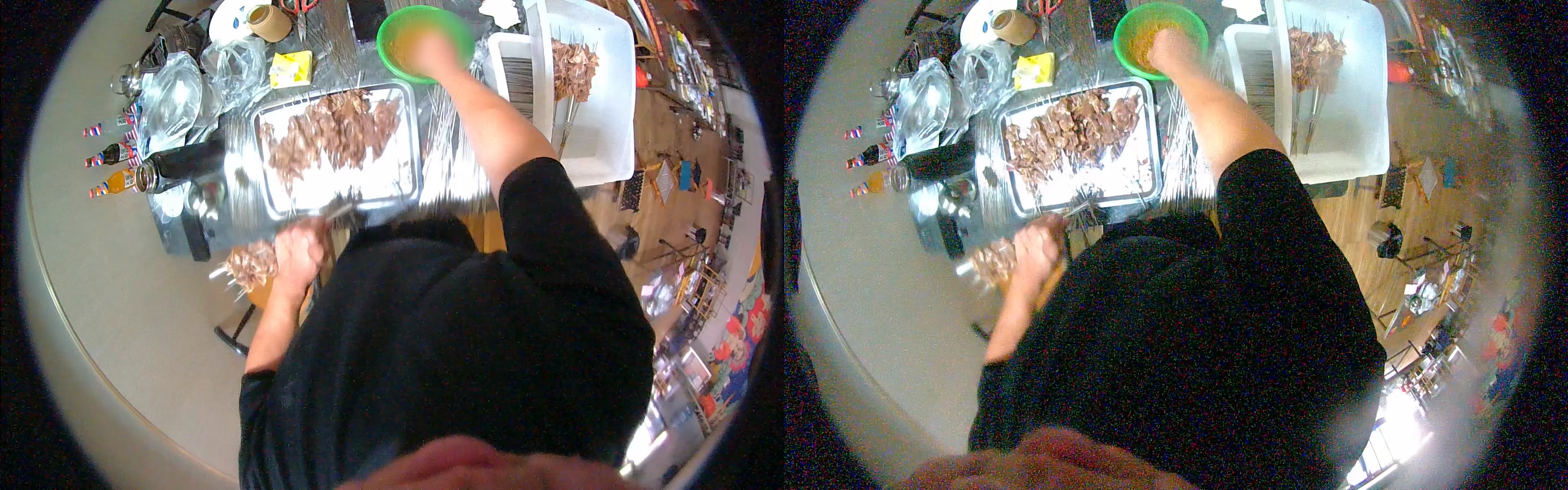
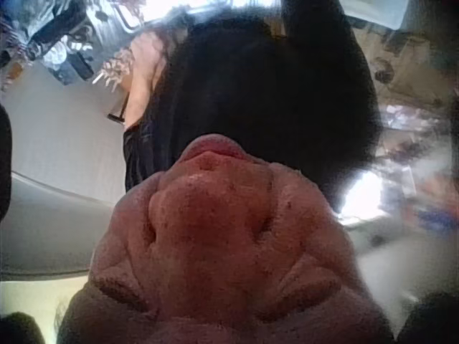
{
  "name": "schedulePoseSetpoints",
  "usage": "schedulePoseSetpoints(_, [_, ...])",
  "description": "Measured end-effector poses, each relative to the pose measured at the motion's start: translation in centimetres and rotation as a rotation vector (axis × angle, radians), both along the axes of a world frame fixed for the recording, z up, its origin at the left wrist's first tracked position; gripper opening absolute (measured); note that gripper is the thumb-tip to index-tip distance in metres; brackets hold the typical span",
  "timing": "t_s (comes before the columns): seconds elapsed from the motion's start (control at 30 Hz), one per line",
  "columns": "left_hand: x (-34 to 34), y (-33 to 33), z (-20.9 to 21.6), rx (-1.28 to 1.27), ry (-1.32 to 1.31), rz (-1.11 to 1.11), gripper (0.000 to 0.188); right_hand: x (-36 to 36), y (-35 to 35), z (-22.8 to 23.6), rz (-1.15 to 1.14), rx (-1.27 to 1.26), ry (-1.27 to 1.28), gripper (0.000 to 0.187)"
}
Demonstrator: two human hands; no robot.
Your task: The person repeatedly picks up small brown pieces from a tray and threads them onto metal skewers. They place the completed skewers into a white container. The process is repetitive and continues throughout the clip.
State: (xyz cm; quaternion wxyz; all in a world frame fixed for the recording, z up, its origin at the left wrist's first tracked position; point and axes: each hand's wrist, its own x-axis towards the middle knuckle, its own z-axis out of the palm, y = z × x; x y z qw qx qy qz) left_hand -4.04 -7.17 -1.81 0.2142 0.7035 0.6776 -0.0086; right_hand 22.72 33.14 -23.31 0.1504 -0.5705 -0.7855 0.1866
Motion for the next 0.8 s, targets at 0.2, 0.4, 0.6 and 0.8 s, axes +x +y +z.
schedulePoseSetpoints(0.2, [0.7,-1.4,0.5,-0.004,-0.036,0.131,0.021,2.2,-0.3,7.0,-0.167,-0.574,0.735,0.02])
schedulePoseSetpoints(0.4, [0.7,-0.5,1.4,-0.023,-0.057,0.137,0.026,3.4,-2.0,15.6,-0.239,-0.714,0.976,0.02])
schedulePoseSetpoints(0.6, [1.0,0.8,2.9,-0.003,-0.039,0.118,0.03,3.4,-4.6,20.5,-0.044,-0.761,1.226,0.018])
schedulePoseSetpoints(0.8, [1.5,5.6,6.8,-0.173,-0.507,0.471,0.043,2.6,-10.2,27.8,0.185,-0.865,1.497,0.03])
